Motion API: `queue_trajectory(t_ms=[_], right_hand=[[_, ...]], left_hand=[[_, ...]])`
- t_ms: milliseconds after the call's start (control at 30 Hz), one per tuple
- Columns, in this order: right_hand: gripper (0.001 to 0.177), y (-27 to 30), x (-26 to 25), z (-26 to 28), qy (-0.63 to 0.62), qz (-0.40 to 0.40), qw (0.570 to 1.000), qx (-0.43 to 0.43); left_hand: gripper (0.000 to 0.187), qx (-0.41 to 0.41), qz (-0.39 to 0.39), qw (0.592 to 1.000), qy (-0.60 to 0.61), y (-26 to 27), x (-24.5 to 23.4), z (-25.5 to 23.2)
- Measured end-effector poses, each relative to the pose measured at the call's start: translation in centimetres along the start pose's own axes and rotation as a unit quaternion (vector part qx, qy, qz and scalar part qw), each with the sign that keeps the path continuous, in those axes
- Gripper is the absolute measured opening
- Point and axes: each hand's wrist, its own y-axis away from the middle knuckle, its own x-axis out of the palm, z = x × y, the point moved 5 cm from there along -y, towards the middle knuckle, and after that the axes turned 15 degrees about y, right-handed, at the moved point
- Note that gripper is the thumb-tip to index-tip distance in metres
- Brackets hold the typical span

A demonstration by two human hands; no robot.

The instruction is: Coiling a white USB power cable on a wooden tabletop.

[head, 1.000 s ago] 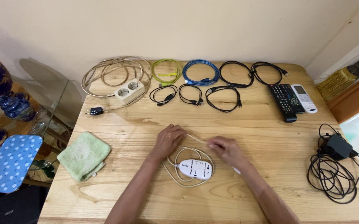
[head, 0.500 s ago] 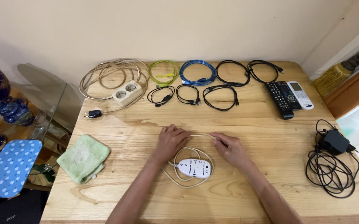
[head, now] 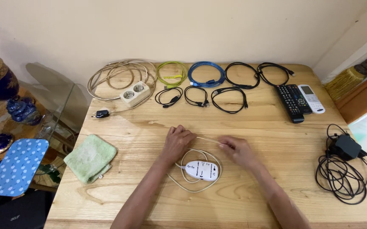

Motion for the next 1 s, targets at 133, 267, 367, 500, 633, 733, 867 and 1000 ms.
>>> queue_trajectory(t_ms=[133, 267, 367, 500, 633, 733, 867, 1000], right_hand=[[0.041, 0.0, 0.6, -6.7, -0.132, 0.034, 0.989, 0.062], [0.04, 0.8, 0.4, -7.4, -0.2, 0.053, 0.975, 0.08], [0.043, 2.1, -1.1, -4.3, -0.077, 0.103, 0.98, 0.151], [0.047, 3.0, -1.1, -3.0, -0.024, 0.07, 0.993, 0.097], [0.044, 3.2, -1.0, -2.0, 0.043, 0.078, 0.993, 0.077], [0.044, 3.3, 0.0, -2.2, -0.024, 0.11, 0.987, 0.111], [0.047, 2.9, 1.3, -3.8, -0.042, 0.089, 0.987, 0.129], [0.045, 2.8, 1.9, -5.6, -0.124, 0.047, 0.986, 0.104]], left_hand=[[0.023, -0.027, -0.035, 0.999, 0.025, 0.0, -0.3, 0.5], [0.02, -0.035, -0.035, 0.998, 0.046, 0.2, 0.0, 0.5], [0.017, -0.035, -0.03, 0.998, 0.033, 0.3, 0.2, 0.8], [0.018, -0.053, -0.025, 0.998, 0.029, 0.4, 0.4, 1.4], [0.018, -0.06, -0.049, 0.996, 0.036, 0.6, 0.2, 1.5], [0.017, -0.067, -0.051, 0.996, 0.027, 0.6, 0.4, 1.5], [0.017, -0.109, -0.045, 0.993, 0.029, 0.9, 0.5, 1.7], [0.021, -0.148, -0.065, 0.985, 0.065, 1.1, -0.9, 1.6]])
